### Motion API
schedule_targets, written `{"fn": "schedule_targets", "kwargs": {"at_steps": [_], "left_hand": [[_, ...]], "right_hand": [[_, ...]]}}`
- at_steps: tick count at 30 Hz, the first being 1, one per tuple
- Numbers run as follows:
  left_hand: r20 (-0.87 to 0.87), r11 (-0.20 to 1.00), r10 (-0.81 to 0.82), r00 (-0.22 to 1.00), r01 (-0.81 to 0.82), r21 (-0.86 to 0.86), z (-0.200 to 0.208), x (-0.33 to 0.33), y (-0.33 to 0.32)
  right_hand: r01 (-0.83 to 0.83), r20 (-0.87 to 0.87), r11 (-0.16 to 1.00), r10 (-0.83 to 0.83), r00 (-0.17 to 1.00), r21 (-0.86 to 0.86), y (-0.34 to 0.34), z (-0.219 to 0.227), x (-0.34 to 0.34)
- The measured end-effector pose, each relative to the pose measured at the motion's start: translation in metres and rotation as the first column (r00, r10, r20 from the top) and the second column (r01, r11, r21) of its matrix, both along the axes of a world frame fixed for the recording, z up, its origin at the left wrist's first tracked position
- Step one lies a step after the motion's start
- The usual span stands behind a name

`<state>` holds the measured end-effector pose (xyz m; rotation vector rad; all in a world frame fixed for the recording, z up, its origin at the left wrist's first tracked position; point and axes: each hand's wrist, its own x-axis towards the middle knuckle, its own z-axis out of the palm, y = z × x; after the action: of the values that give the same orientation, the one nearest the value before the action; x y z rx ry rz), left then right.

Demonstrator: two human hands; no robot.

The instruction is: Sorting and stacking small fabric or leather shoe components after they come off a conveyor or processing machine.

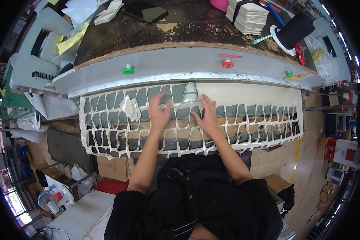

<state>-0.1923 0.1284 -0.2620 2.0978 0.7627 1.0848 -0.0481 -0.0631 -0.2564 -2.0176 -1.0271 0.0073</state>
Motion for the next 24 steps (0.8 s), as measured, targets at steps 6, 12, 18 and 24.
{"fn": "schedule_targets", "kwargs": {"at_steps": [6, 12, 18, 24], "left_hand": [[0.374, 0.767, 0.443, 0.815, -0.128, -0.629, 0.079, -0.014, 0.088], [0.179, 0.917, 0.065, 0.982, 0.012, -0.398, 0.016, -0.08, -0.012], [-0.325, 0.955, -0.292, 0.899, 0.259, -0.142, 0.01, -0.139, -0.103], [-0.539, 0.955, -0.274, 0.796, 0.293, -0.052, 0.023, -0.148, -0.134]], "right_hand": [[-0.209, -0.216, 0.958, 0.165, 0.962, -0.195, -0.086, 0.017, -0.053], [-0.29, -0.101, 0.912, 0.272, 0.957, -0.291, -0.135, 0.022, -0.093], [-0.301, -0.094, 0.842, 0.29, 0.952, -0.448, -0.133, 0.04, -0.102], [-0.238, -0.054, 0.822, 0.246, 0.968, -0.517, -0.123, 0.026, -0.116]]}}
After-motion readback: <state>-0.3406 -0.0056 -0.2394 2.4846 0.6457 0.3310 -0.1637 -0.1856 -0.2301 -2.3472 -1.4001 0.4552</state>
